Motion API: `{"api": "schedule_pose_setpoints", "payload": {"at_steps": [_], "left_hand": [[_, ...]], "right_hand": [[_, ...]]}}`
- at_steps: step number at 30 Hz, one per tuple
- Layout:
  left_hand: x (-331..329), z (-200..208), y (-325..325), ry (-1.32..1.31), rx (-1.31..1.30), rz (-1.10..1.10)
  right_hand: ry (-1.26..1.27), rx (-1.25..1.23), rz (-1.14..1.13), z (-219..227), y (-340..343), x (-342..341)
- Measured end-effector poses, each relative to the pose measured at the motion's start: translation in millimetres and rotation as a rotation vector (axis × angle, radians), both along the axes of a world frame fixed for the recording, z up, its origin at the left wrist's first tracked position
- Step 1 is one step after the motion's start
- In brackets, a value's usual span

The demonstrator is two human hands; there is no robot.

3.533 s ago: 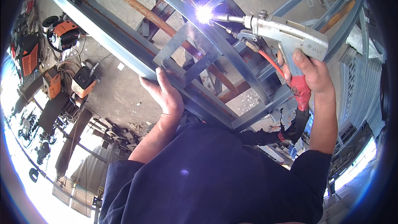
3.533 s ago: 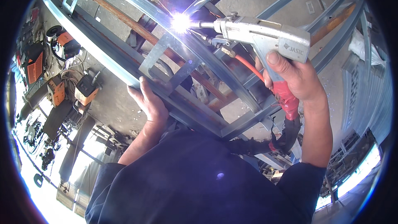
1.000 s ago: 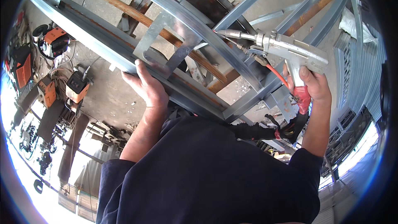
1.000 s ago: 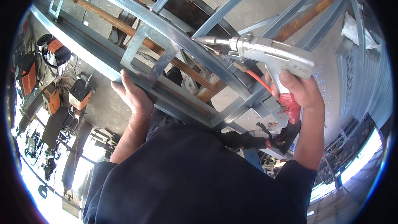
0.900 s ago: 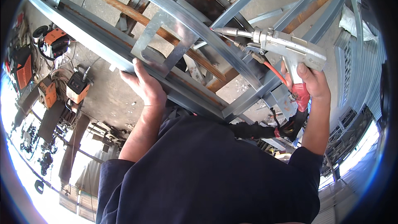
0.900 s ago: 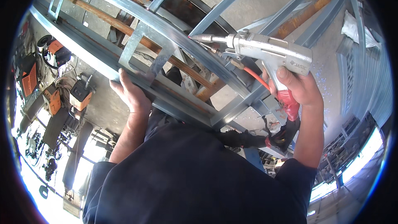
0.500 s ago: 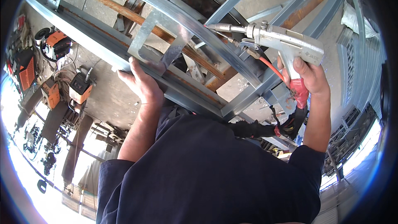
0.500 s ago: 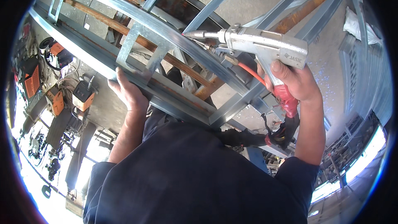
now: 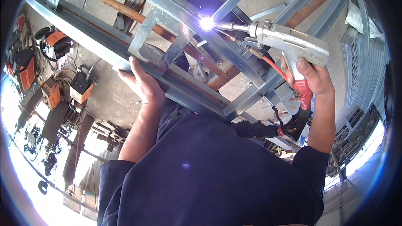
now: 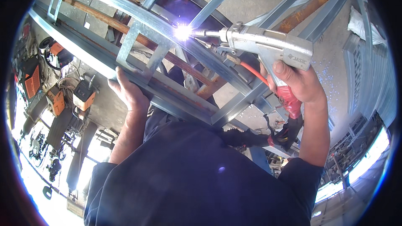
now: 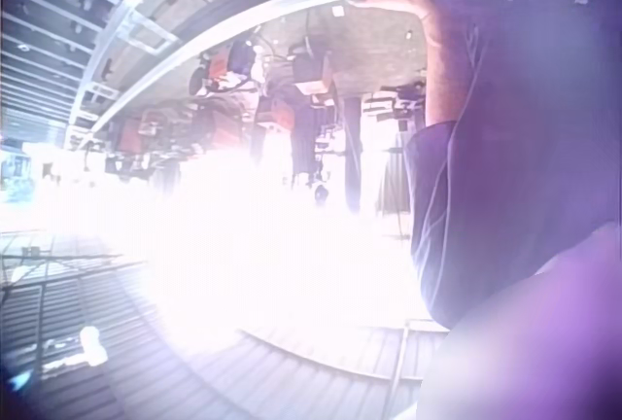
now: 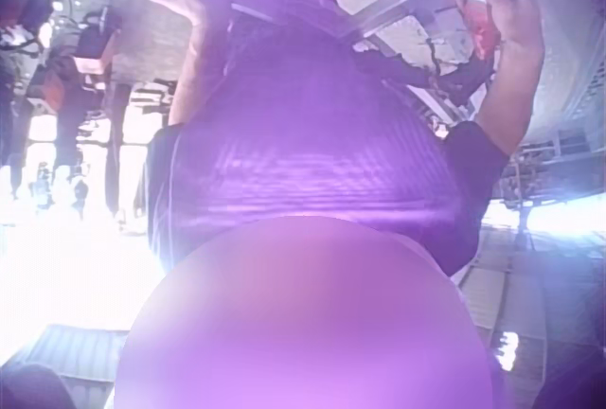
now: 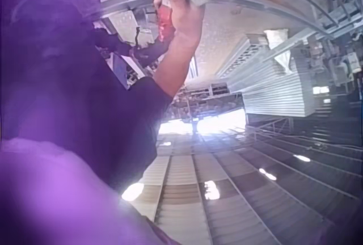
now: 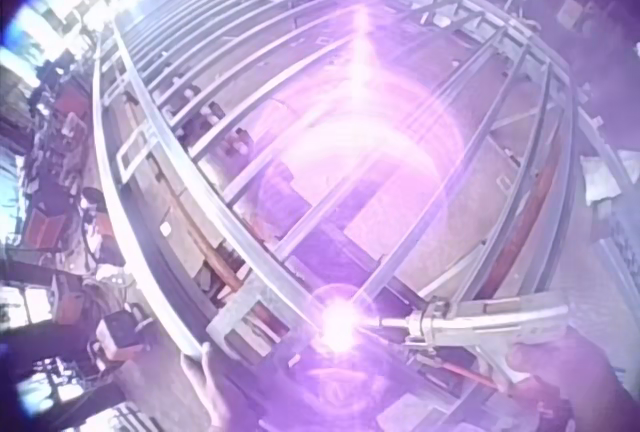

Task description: The person welds joints on a large metal frame using a handheld welding torch. They move around the frame to access different joints, applying welds at multiple points while holding the frame steady with the other hand.

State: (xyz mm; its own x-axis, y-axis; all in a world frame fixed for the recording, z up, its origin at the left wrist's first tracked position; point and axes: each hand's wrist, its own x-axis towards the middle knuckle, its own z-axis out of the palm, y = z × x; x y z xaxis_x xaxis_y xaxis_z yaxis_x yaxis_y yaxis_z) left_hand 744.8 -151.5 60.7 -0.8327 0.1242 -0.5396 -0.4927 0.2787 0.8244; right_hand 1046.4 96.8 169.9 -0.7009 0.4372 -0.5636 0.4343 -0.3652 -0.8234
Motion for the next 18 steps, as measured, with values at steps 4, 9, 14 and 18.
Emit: {"api": "schedule_pose_setpoints", "payload": {"at_steps": [4, 9, 14, 18], "left_hand": [[0, -1, -1, 0.021, 0.008, -0.011], [-1, -1, -1, 0.018, -0.019, -0.014], [-1, 6, 0, -0.023, -0.024, -0.009], [-3, -11, -7, 0.061, -0.059, -0.011]], "right_hand": [[-0.001, 0.006, 0.003, 1, -1, 0], [0.013, 0.008, -0.02, 3, -2, 0], [0.054, -0.007, -0.044, 4, -4, -4], [0.055, 0.007, -0.027, 3, -3, -4]]}}
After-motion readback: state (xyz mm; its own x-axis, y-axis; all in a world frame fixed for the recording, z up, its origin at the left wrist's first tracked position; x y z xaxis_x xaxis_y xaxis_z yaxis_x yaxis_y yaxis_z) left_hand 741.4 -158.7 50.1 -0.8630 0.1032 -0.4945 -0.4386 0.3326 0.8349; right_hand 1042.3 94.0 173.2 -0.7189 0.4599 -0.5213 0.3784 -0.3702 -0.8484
